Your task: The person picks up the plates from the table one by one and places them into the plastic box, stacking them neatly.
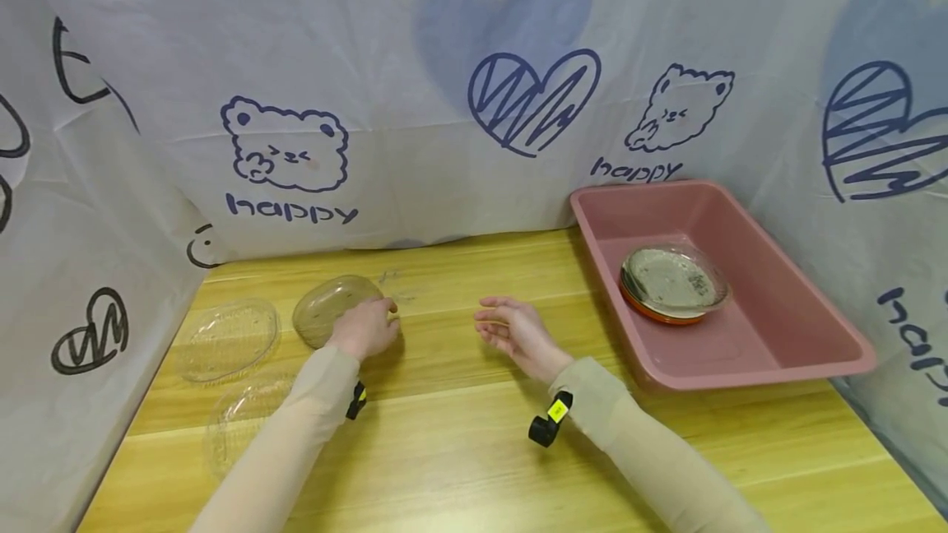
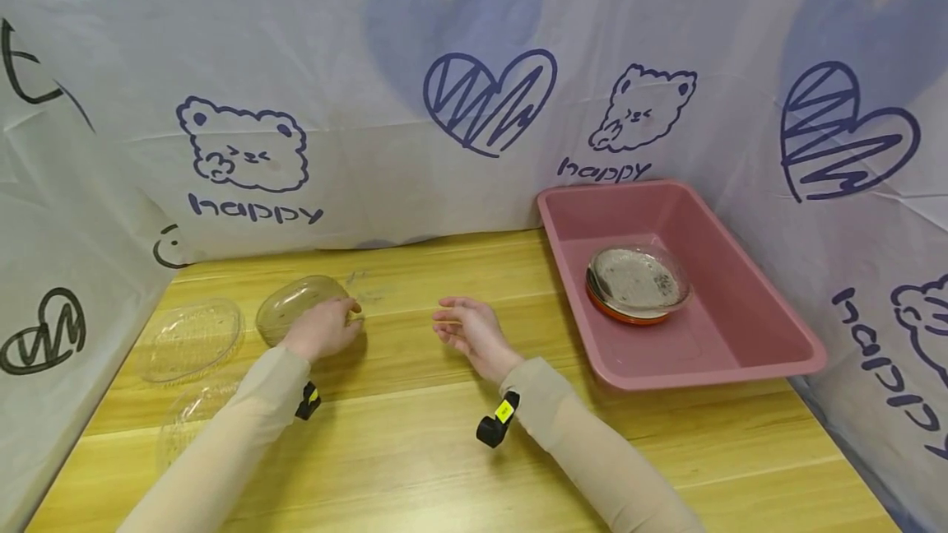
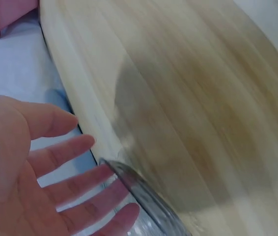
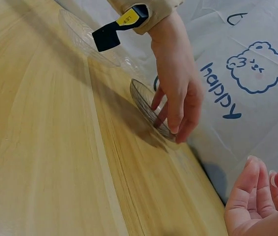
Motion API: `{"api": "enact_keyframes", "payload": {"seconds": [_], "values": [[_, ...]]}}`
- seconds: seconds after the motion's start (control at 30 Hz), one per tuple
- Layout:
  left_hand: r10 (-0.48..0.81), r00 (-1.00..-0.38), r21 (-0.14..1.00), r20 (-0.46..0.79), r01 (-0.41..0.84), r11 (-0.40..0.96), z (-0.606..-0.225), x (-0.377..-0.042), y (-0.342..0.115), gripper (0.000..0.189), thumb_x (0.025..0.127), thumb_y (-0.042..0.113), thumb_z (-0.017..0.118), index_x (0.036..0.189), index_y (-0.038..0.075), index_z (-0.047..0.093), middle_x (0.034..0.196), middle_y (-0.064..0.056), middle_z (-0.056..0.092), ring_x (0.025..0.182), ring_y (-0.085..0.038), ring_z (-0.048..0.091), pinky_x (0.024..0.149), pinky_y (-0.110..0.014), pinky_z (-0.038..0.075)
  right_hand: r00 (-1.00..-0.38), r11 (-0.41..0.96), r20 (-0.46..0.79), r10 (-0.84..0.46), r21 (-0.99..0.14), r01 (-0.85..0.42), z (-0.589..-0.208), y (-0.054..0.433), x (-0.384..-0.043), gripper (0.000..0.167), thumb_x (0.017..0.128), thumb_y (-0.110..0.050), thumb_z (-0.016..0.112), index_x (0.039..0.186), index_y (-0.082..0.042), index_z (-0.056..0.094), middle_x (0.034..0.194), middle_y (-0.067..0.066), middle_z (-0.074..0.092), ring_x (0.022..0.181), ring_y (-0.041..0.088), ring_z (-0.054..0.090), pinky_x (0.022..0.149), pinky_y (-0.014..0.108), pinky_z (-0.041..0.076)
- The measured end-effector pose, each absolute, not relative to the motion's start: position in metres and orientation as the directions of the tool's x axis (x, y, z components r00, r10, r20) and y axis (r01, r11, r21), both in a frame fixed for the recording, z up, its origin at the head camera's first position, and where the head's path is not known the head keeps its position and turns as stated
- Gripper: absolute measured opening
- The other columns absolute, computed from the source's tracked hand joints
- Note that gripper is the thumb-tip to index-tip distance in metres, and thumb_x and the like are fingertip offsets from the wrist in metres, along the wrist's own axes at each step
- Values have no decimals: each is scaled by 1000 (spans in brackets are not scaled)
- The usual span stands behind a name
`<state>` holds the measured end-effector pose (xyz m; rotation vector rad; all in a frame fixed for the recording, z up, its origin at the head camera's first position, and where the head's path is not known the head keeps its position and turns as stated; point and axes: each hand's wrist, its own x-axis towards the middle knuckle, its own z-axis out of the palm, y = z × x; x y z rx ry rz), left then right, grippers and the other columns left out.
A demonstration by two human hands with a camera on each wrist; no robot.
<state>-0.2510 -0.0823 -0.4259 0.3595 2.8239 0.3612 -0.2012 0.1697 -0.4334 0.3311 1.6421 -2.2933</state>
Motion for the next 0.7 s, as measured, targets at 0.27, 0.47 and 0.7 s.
{"api": "enact_keyframes", "payload": {"seconds": [0.27,0.47,0.7], "values": [[416,-889,340,-192,337,878,-426,-246,-72,34,102,22,53,129,3,63,119,-15,71,107,-31,68,98,-50,56,-926,-299,-364,-105,-876,378,-435,169,-200,35,100,-5,52,134,0,54,112,12,64,85,12,64,86,24,55],[532,-830,388,-169,441,809,-424,-243,-63,27,101,18,55,121,4,66,118,-14,72,110,-32,68,100,-49,55,-928,-298,-355,-116,-878,374,-436,167,-199,36,100,-5,51,135,3,52,118,16,63,86,12,64,84,23,56],[615,-769,453,-178,491,745,-424,-241,-55,24,101,15,55,119,5,67,113,-11,73,106,-27,68,96,-46,57,-924,-279,-361,-128,-881,383,-440,163,-196,38,100,-6,51,137,5,50,104,6,65,86,11,64,84,23,56]]}}
